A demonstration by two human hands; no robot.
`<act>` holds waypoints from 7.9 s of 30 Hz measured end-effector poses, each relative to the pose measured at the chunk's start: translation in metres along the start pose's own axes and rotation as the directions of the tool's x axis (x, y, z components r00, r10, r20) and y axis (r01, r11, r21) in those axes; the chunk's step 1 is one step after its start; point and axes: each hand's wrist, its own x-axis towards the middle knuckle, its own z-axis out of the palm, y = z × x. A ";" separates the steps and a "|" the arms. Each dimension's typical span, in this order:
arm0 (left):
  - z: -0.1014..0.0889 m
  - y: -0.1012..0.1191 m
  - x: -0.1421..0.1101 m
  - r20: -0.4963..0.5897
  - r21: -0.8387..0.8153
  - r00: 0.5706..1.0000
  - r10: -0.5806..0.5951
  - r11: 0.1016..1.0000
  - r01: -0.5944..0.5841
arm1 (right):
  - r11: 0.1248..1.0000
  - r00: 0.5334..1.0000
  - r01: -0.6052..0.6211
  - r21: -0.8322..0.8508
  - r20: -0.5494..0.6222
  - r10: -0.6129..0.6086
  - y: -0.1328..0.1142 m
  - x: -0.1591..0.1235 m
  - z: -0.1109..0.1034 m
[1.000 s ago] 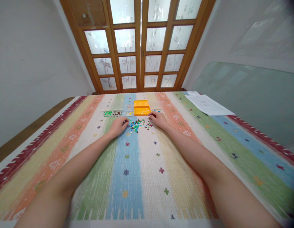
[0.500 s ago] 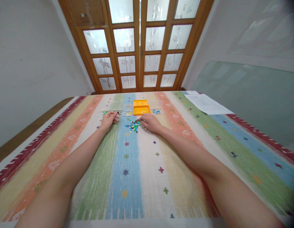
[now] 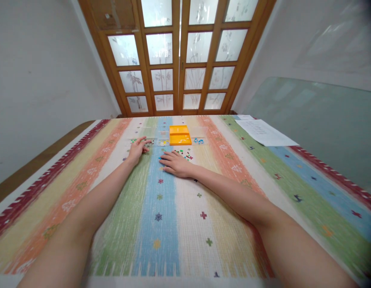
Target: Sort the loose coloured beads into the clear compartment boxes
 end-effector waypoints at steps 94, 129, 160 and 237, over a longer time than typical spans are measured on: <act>0.032 0.009 -0.045 0.698 0.529 0.643 0.314 0.379 -0.759 | 0.763 0.687 -0.646 -0.035 -0.463 0.560 0.097 -0.038 -0.032; 0.014 -0.008 -0.014 0.202 0.200 0.971 0.124 0.966 -0.165 | 0.822 0.766 -0.566 -0.062 -0.407 0.497 0.096 -0.037 -0.026; 0.013 -0.009 -0.009 0.156 0.246 0.982 0.107 0.959 -0.144 | 0.853 0.778 -0.518 -0.056 -0.446 0.443 0.103 -0.039 -0.020; -0.009 -0.003 -0.008 0.405 0.573 0.799 0.445 0.557 -0.601 | 0.995 0.973 -0.101 -0.010 -0.208 0.097 0.055 -0.028 -0.025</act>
